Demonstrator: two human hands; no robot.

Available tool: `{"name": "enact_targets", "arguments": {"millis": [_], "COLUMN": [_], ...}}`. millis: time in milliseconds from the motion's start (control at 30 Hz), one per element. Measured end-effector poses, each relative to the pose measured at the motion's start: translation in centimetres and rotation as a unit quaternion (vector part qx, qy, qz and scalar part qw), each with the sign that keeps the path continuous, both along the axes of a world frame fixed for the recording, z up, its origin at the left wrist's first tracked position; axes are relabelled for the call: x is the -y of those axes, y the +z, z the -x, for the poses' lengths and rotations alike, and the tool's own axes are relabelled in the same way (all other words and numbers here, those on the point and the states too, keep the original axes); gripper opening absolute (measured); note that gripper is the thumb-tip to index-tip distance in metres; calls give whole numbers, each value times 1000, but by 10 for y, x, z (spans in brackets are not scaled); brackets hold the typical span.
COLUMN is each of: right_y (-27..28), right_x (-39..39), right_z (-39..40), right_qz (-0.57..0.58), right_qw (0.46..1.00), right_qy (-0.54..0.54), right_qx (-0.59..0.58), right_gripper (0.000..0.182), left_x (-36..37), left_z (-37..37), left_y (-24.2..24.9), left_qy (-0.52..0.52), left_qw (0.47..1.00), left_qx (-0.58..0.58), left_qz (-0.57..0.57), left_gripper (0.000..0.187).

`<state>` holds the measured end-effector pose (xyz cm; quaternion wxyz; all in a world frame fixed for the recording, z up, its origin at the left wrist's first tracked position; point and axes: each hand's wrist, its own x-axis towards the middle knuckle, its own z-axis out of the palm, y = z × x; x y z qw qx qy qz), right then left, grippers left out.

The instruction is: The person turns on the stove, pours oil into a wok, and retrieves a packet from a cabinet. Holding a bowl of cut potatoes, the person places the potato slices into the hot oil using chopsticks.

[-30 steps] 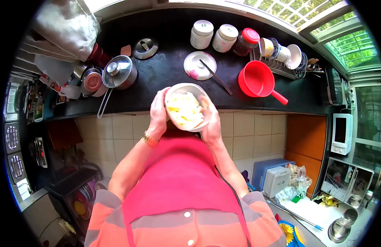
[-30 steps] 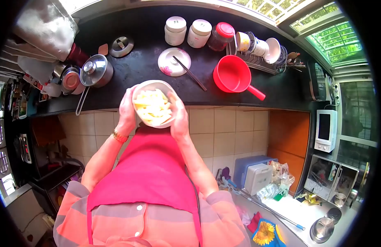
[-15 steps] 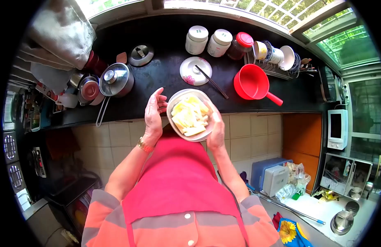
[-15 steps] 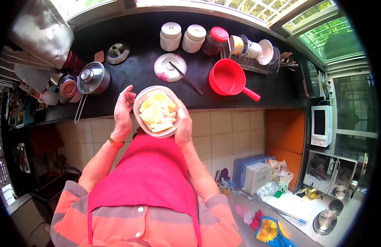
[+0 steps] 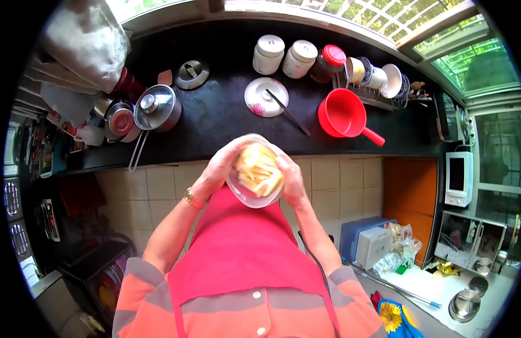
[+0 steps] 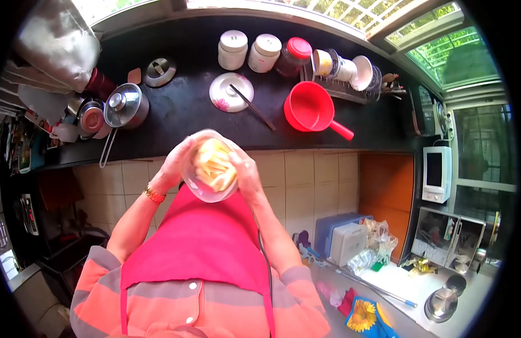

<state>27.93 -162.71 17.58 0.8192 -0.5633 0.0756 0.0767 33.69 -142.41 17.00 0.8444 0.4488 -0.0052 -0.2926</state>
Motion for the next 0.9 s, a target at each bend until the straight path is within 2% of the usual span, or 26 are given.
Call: {"name": "enact_targets", "arguments": {"millis": [67,133,167,233,267,300,333,400,467,533,567,600,667,700,767,800,833,867,900], "right_y": [-26,-5,-1,15,18,5,-6,-12,3,15,6,-2,-10,-3,8,-1,-5,-9,-3], "right_x": [12,11,16,5,-4,-12,-9,-5,3,13,7,-2,4,10,10,0,2,5,10], "right_z": [-11,-11,-9,-3,1,3,1,-4,0,5,9,9,-1,-2,7,7,12,10,10], "right_qz": [-86,-115,-89,-113,-139,-80,-79,-33,-32,-90,-15,133,-103,-129,-158,-91,-79,-66,-95], "right_qw": [996,993,996,993,989,990,990,990,991,987,991,987,990,987,981,990,993,996,993], "right_qy": [21,1,-2,-22,-46,-100,-100,-118,-112,-83,-121,-80,-98,-91,-106,-105,-83,-58,-63], "right_qx": [17,-18,-20,-1,13,59,60,75,72,104,59,50,22,37,47,-4,-5,0,13], "right_gripper": [54,66,74,73,72,66,66,60,55,53,53,54,53,53,53,52,52,52,51], "left_x": [-3,-1,1,8,12,16,21,29,13,-6,4,16,19,20,6,10,21,12,4], "left_z": [-5,-3,-2,-4,-3,1,3,9,1,-9,-13,-8,0,-7,-2,2,3,3,3], "left_y": [1,13,13,5,-8,-14,-11,-2,7,4,-7,-9,-5,-10,-15,-20,-27,-29,-26], "left_qy": [-21,29,51,74,107,137,137,159,121,168,180,101,133,141,149,157,147,157,193], "left_qw": [987,997,997,996,994,989,989,986,989,982,974,992,949,989,973,960,987,974,909], "left_qx": [-104,-47,-37,-22,15,51,52,-25,-31,-46,-21,68,210,-10,75,126,-32,131,268], "left_qz": [118,49,49,50,11,-29,-27,48,76,-71,-139,-42,-196,-41,-157,-195,53,-96,-256], "left_gripper": [52,49,49,48,49,49,49,54,59,57,54,53,50,49,48,47,45,45,45]}}
